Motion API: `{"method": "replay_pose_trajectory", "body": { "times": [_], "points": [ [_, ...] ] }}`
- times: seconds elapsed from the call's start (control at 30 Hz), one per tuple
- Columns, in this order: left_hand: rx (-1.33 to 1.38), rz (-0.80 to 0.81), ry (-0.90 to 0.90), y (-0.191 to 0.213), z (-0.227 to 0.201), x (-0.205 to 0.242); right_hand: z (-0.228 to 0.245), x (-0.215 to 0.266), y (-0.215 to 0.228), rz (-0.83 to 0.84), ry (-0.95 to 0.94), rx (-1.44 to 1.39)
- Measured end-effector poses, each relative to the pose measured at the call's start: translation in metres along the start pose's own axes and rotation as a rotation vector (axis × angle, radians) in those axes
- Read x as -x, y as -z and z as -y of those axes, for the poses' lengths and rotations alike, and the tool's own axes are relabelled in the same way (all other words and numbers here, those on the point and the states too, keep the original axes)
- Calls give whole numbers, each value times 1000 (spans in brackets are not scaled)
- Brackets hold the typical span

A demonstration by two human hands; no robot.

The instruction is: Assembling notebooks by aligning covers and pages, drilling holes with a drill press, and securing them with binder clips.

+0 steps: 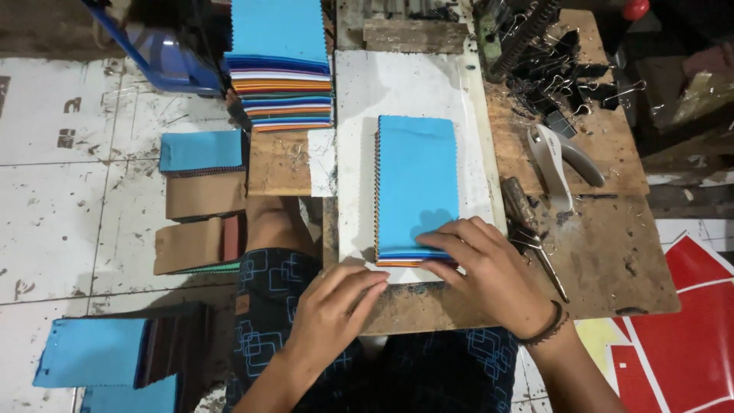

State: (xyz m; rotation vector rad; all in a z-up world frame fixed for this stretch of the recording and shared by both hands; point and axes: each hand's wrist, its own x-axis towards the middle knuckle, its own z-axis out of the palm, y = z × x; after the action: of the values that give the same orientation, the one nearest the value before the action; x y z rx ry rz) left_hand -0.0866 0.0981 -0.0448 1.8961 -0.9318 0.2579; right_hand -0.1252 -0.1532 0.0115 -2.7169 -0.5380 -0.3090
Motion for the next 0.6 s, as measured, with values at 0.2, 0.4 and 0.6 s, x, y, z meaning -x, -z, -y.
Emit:
{"method": "replay_pose_trajectory", "body": {
  "times": [0.2,0.4,0.6],
  "points": [
    [-163,46,-76,2,-5,-11,-2,-6,3,5,-56,-112],
    [-232,50,-144,0,-4,-14,-2,-9,5,14,-35,-84],
    [-286,49,-155,-7,-1,-16,-3,-11,6,-17,-8,-88]
  ]
}}
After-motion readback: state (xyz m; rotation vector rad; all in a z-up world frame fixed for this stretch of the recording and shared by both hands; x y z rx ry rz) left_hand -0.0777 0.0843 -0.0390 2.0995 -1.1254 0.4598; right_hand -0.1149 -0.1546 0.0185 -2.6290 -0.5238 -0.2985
